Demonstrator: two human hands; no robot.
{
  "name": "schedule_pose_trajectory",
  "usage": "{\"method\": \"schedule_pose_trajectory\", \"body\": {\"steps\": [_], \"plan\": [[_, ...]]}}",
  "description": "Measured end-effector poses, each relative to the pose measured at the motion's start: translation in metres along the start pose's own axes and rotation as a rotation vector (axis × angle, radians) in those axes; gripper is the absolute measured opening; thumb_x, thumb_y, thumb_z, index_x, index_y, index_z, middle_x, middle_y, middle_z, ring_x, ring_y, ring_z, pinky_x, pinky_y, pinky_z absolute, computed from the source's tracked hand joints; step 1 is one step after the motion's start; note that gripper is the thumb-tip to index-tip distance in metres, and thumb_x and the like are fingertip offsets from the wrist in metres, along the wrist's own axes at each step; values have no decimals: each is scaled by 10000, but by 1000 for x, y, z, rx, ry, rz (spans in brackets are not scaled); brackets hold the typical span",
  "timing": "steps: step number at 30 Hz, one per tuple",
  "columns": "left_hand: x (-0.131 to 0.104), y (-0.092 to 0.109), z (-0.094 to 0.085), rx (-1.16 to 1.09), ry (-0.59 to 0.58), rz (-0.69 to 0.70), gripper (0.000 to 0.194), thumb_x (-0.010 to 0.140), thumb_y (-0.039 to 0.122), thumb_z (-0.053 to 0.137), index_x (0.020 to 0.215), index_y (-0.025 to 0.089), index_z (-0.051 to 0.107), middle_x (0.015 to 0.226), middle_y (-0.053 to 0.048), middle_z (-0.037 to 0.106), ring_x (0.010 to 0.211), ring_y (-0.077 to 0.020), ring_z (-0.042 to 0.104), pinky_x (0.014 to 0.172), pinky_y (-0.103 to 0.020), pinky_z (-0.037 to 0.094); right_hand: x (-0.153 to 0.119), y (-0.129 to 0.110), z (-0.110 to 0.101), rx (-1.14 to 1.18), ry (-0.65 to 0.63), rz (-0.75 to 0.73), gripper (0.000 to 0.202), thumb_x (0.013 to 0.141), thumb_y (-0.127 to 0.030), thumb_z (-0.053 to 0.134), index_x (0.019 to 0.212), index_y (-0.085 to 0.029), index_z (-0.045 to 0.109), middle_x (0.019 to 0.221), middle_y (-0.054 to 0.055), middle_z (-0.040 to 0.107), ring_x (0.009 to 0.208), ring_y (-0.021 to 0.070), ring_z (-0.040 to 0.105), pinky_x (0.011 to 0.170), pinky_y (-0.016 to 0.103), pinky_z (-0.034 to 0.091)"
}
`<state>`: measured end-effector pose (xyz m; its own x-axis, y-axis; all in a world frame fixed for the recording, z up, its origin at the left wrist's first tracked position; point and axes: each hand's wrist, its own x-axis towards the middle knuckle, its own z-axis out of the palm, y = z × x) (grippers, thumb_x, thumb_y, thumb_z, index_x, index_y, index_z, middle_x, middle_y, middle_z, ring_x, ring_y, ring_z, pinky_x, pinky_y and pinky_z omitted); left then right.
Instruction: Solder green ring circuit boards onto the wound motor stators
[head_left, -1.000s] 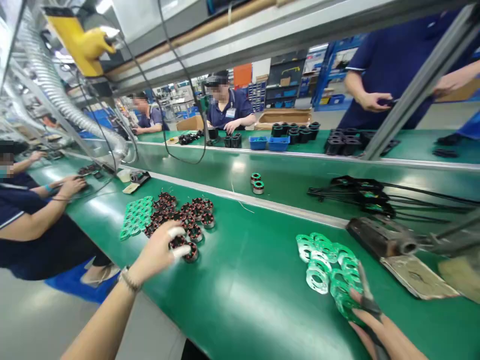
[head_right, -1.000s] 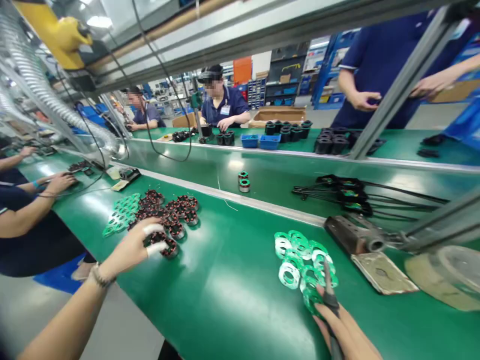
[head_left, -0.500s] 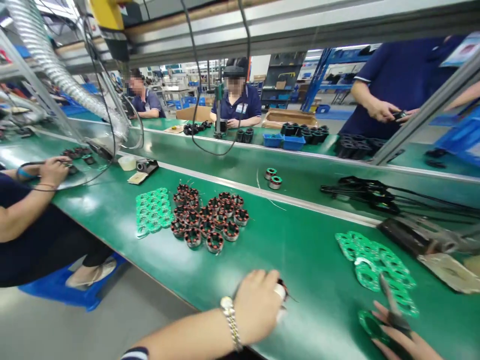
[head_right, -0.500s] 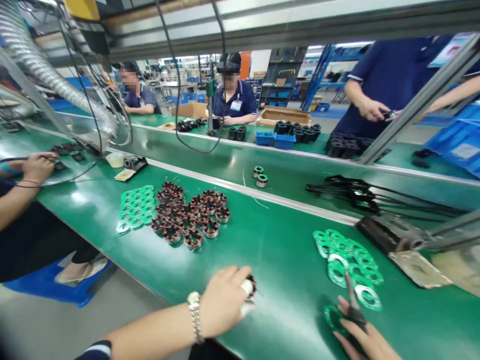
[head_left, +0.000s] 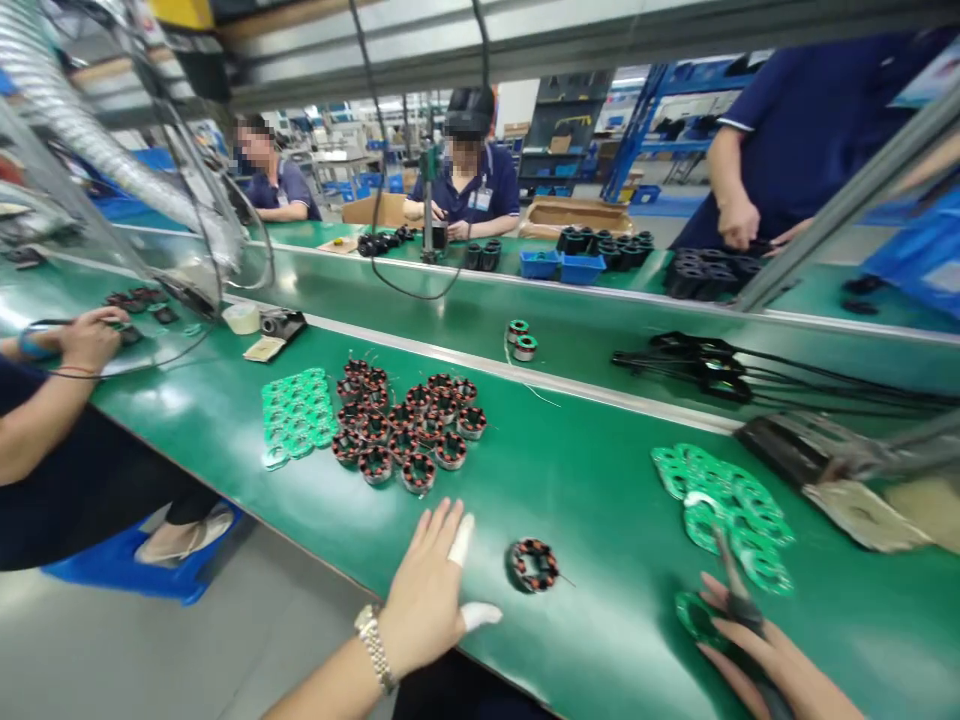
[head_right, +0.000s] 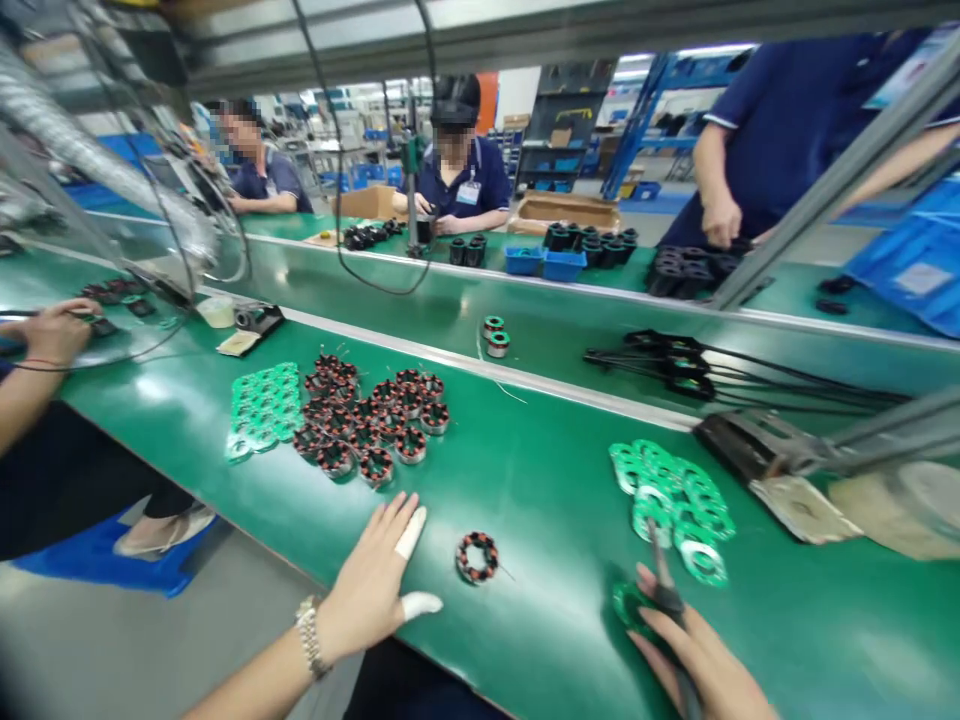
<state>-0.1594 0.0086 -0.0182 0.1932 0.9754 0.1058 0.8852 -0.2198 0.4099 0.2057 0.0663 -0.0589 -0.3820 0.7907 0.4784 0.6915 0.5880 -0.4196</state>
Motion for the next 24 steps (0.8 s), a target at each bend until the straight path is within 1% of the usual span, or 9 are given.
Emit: {"method": "schedule_pose_trajectory", "body": {"steps": [2, 4, 6, 9, 12, 15, 18, 22, 24], "plan": [[1, 1, 1, 34, -22, 28, 814, 688, 440, 670, 1341, 145, 284, 1413, -220, 306, 1314, -361, 242, 1011, -582, 284, 5, -13, -7, 47, -76, -175, 231, 811, -327, 542, 1030, -270, 589, 1157, 89, 627, 961, 232, 649, 806, 309, 556], [12, 8, 3, 4, -53, 56, 808, 664, 432, 690, 1329, 166, 316, 1410, -202, 325, 1316, -362, 234, 1009, -585, 281, 11, -25, -12, 62, -128, -232, 257, 823, -246, 544, 1080, -258, 552, 1195, 105, 601, 1018, 226, 620, 817, 305, 551], [25, 19, 4, -73, -76, 61, 776, 636, 393, 721, 1295, 190, 365, 1384, -175, 384, 1309, -345, 265, 1017, -582, 270, 15, -34, -15, 77, -175, -236, 253, 840, -220, 526, 1090, -253, 535, 1215, 115, 585, 1048, 222, 601, 832, 317, 543], [38, 35, 5, -230, -89, 15, 625, 609, 290, 748, 1168, 216, 479, 1294, -134, 508, 1273, -315, 354, 1028, -571, 259, 16, -39, -16, 108, -180, -228, 228, 858, -196, 496, 1083, -228, 518, 1211, 144, 580, 1071, 224, 586, 835, 328, 536], [37, 54, 9, -399, -57, -93, 544, 589, 235, 753, 1078, 188, 519, 1202, -140, 571, 1177, -308, 480, 979, -512, 365, 16, -38, -17, 164, -159, -233, 194, 859, -184, 494, 1051, -211, 506, 1157, 157, 608, 1060, 222, 595, 824, 326, 538], [31, 79, 15, -521, -20, -140, 529, 574, 248, 759, 1041, 179, 521, 1129, -123, 596, 1031, -273, 585, 889, -424, 465, 18, -41, -20, 203, -146, -185, 183, 857, -221, 503, 1039, -211, 491, 1122, 148, 622, 1035, 218, 609, 828, 323, 534], [28, 107, 22, -575, -18, -119, 516, 570, 275, 760, 1019, 178, 524, 1061, -94, 615, 978, -251, 599, 866, -394, 479, 19, -50, -26, 298, -80, -103, 198, 847, -230, 518, 1040, -219, 475, 1015, 108, 663, 943, 196, 649, 808, 301, 537], [30, 135, 30, -596, -52, -98, 471, 597, 302, 744, 1000, 180, 535, 1025, -78, 619, 944, -240, 599, 841, -379, 488, 16, -61, -37, 423, -26, -17, 119, 837, -168, 503, 938, -232, 501, 782, 19, 668, 675, 133, 667, 656, 210, 542], [32, 142, 34, -591, -54, -78, 473, 613, 306, 735, 1021, 186, 530, 1015, -74, 615, 930, -236, 597, 831, -379, 491, 14, -62, -43, 459, -13, 25, 97, 826, -150, 501, 878, -232, 502, 724, -1, 648, 609, 119, 646, 608, 190, 527]]}}
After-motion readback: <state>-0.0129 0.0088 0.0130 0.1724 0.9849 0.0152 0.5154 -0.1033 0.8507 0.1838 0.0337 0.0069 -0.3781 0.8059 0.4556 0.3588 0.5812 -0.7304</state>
